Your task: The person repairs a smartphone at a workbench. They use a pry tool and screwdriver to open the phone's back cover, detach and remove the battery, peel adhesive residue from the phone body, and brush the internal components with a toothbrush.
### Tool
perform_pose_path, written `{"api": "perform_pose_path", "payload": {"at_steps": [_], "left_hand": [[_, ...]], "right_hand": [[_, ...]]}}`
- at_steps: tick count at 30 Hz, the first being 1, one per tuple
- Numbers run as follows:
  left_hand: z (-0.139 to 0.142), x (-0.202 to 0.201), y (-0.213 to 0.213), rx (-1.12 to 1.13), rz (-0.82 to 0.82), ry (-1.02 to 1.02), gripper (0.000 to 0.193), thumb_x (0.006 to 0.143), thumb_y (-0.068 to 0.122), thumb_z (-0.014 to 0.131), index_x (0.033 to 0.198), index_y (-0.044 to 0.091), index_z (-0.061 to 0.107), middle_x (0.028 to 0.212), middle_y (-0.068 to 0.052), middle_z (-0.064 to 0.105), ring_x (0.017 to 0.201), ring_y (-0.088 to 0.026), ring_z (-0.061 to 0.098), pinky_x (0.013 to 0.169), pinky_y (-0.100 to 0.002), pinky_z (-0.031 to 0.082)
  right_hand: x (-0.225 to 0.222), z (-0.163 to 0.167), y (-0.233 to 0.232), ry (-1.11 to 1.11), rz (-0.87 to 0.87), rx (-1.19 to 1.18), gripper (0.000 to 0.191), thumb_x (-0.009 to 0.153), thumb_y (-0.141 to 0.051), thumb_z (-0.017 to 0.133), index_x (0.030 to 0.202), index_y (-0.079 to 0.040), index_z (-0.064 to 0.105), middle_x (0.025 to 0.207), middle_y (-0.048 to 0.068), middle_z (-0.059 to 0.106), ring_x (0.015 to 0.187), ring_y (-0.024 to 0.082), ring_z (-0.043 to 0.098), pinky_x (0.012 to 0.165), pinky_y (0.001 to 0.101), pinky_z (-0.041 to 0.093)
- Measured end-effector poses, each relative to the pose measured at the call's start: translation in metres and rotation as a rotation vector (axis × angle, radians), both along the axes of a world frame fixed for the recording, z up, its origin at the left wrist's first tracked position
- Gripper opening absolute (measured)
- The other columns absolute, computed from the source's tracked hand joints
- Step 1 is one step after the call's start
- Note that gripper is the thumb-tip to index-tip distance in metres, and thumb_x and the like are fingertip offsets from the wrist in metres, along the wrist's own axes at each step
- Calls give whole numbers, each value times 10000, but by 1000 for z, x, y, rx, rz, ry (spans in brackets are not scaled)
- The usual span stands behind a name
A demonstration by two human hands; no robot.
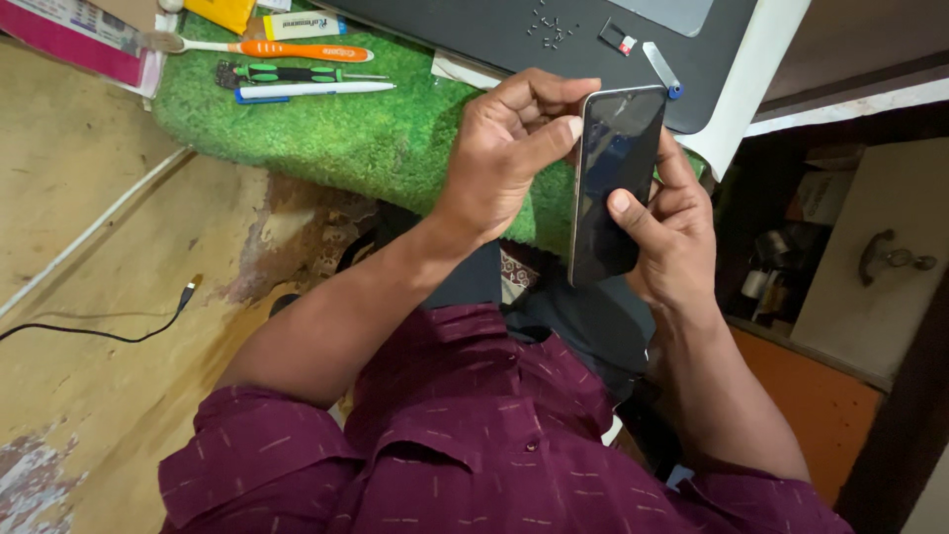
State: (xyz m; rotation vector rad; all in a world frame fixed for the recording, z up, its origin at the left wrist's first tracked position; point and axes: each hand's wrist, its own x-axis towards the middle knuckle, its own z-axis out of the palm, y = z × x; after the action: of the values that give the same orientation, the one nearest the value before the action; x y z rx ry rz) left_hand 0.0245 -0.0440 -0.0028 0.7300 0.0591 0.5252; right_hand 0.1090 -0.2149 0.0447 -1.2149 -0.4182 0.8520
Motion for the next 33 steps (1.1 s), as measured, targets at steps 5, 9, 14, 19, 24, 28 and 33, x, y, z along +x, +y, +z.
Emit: {"api": "perform_pose_path", "payload": {"at_steps": [5,9,14,19,24,28,33], "left_hand": [[2,-1,-5,-46,-34,-25,262,1040,-106,598,1285,-18,628,1121,-78,688,1051,-124,654,964,-289,547],[5,-3,-6,-24,-48,-48,274,1036,-141,574,1277,-12,596,1157,-80,671,1112,-133,645,1047,-292,533],[9,-5,-7,1,-92,-38,409,999,-160,572,1368,10,525,1203,-96,646,1139,-147,638,1060,-297,532],[12,-10,-11,49,-128,-4,570,980,-151,587,1500,45,456,1228,-98,618,1102,-154,640,1014,-298,552],[8,-5,-6,101,-66,-57,406,999,-146,600,1360,24,528,1180,-84,652,1086,-138,659,1012,-297,567],[3,-6,-1,77,-45,-36,260,1037,-128,592,1262,3,598,1136,-67,679,1043,-102,654,986,-263,545],[0,-1,3,34,-19,-56,179,1052,-108,609,1194,-2,637,1093,-70,695,1011,-103,668,955,-276,563]], "right_hand": [[2,-1,-1,23,-2,5,671,1001,79,659,1615,11,396,1370,104,660,1193,154,664,1041,299,555],[2,0,-2,41,-4,0,676,989,76,670,1608,16,403,1343,105,672,1187,151,674,1043,299,559],[4,1,-2,45,-13,0,671,1000,58,687,1614,16,419,1330,96,684,1171,144,672,1037,288,552],[6,2,-2,59,-8,-1,663,993,45,686,1601,10,422,1339,104,675,1194,155,668,1038,304,559],[6,1,-2,34,-4,-7,700,964,71,689,1602,18,404,1402,86,647,1266,141,637,1114,284,517],[4,3,-4,74,23,-5,717,972,67,687,1622,29,386,1393,98,649,1252,150,635,1101,287,514],[3,3,-3,61,27,-4,733,960,65,697,1618,28,376,1420,91,633,1279,144,626,1113,284,508]]}}
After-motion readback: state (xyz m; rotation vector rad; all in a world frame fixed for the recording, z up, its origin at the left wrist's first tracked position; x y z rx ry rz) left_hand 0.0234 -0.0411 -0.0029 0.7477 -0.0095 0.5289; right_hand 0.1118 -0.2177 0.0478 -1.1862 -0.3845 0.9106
